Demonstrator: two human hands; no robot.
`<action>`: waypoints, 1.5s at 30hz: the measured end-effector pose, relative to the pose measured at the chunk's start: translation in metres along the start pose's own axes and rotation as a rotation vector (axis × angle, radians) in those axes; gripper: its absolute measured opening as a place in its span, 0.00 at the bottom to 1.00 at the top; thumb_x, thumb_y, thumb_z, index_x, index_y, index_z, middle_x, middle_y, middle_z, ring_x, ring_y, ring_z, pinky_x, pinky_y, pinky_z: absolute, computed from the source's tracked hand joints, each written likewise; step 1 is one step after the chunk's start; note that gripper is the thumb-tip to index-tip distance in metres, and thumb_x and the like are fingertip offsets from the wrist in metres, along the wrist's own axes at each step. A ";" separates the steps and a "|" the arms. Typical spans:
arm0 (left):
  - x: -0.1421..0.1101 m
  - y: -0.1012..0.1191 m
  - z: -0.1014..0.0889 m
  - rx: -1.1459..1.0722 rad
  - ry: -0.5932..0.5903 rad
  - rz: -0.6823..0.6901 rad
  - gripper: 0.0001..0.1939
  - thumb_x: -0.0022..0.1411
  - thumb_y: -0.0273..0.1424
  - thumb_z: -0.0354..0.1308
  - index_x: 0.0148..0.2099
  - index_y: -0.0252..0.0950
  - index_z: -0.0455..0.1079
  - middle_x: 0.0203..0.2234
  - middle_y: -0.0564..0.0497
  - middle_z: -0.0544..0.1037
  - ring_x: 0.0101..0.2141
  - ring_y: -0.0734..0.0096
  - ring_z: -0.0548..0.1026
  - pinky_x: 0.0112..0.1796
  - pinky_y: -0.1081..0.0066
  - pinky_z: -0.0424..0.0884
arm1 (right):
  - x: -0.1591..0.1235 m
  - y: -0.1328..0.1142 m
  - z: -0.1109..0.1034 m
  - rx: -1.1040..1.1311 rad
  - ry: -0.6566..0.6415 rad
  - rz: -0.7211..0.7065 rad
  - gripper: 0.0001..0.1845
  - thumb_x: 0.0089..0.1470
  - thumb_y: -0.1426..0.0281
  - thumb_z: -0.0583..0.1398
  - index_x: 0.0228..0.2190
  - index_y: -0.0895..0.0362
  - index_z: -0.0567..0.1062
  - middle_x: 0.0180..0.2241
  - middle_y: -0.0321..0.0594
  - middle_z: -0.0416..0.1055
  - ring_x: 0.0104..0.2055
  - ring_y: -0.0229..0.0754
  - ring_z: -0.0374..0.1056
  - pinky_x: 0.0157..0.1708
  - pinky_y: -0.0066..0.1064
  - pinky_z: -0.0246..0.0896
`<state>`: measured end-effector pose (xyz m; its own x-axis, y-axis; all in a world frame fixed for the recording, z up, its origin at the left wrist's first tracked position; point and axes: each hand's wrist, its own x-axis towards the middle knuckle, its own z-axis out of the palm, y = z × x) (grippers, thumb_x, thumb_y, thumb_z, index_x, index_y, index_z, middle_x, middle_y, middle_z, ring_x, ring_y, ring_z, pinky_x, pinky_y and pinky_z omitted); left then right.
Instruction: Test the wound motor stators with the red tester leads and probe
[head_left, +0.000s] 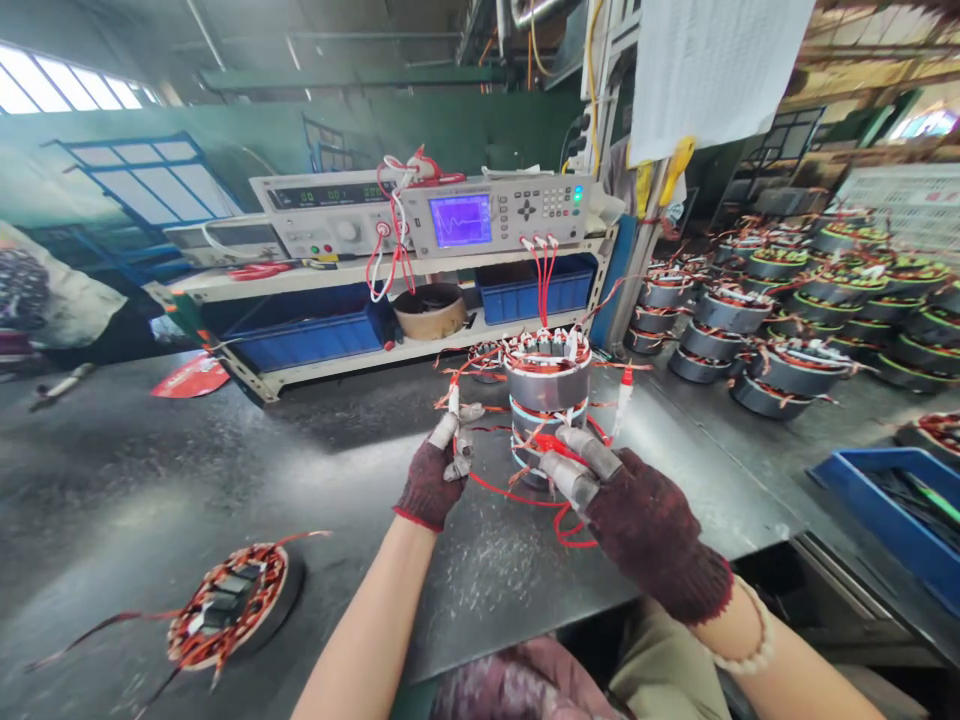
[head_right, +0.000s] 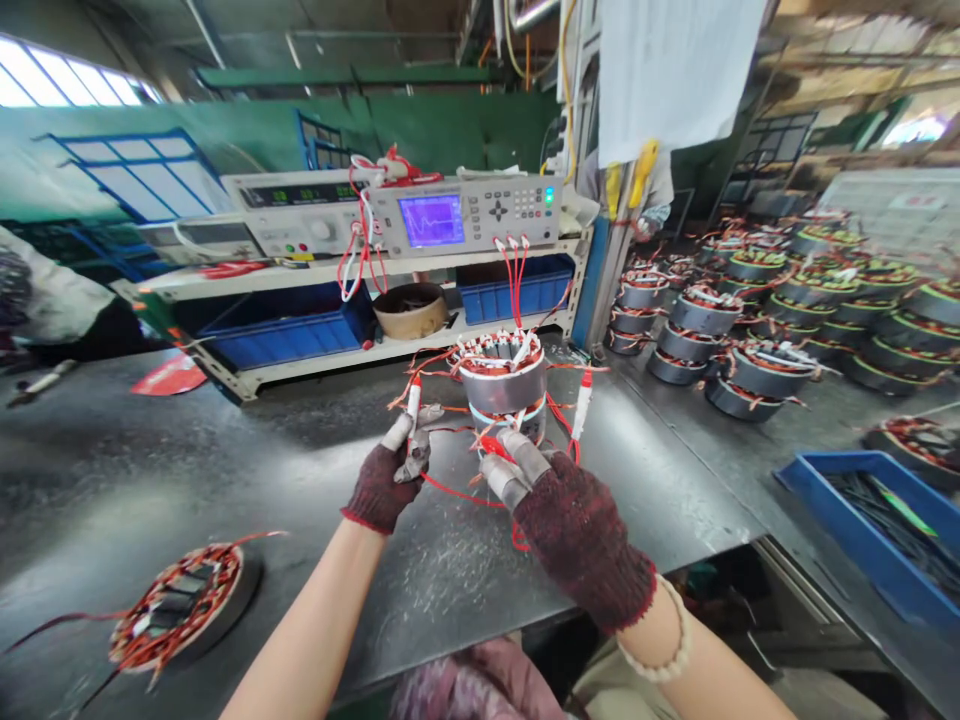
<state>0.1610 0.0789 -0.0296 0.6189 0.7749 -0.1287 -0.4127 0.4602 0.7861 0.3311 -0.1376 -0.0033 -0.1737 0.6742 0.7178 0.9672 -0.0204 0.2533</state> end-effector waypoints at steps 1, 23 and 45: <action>0.001 0.000 -0.001 -0.005 -0.001 0.003 0.22 0.64 0.41 0.71 0.49 0.26 0.80 0.17 0.58 0.69 0.11 0.88 0.52 0.11 0.83 0.47 | 0.000 -0.001 0.000 -0.003 0.000 -0.001 0.27 0.61 0.78 0.63 0.59 0.52 0.79 0.61 0.47 0.76 0.50 0.53 0.77 0.41 0.40 0.79; -0.003 0.002 0.003 0.031 0.043 -0.012 0.25 0.62 0.43 0.73 0.51 0.27 0.79 0.18 0.60 0.68 0.12 0.88 0.53 0.12 0.83 0.48 | -0.018 -0.008 0.005 0.165 0.040 0.305 0.32 0.65 0.76 0.57 0.67 0.47 0.70 0.59 0.46 0.77 0.48 0.48 0.79 0.39 0.36 0.80; -0.123 -0.069 0.002 0.281 -0.013 -0.347 0.25 0.49 0.45 0.80 0.45 0.36 0.84 0.26 0.46 0.80 0.20 0.73 0.70 0.18 0.77 0.60 | -0.107 0.092 0.067 0.624 -0.210 1.269 0.19 0.56 0.56 0.66 0.44 0.55 0.79 0.30 0.41 0.78 0.36 0.49 0.73 0.41 0.38 0.65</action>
<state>0.1150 -0.0488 -0.0668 0.6978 0.5888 -0.4079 0.0178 0.5551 0.8316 0.4511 -0.1621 -0.1008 0.8323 0.5418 0.1171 0.3758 -0.3963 -0.8377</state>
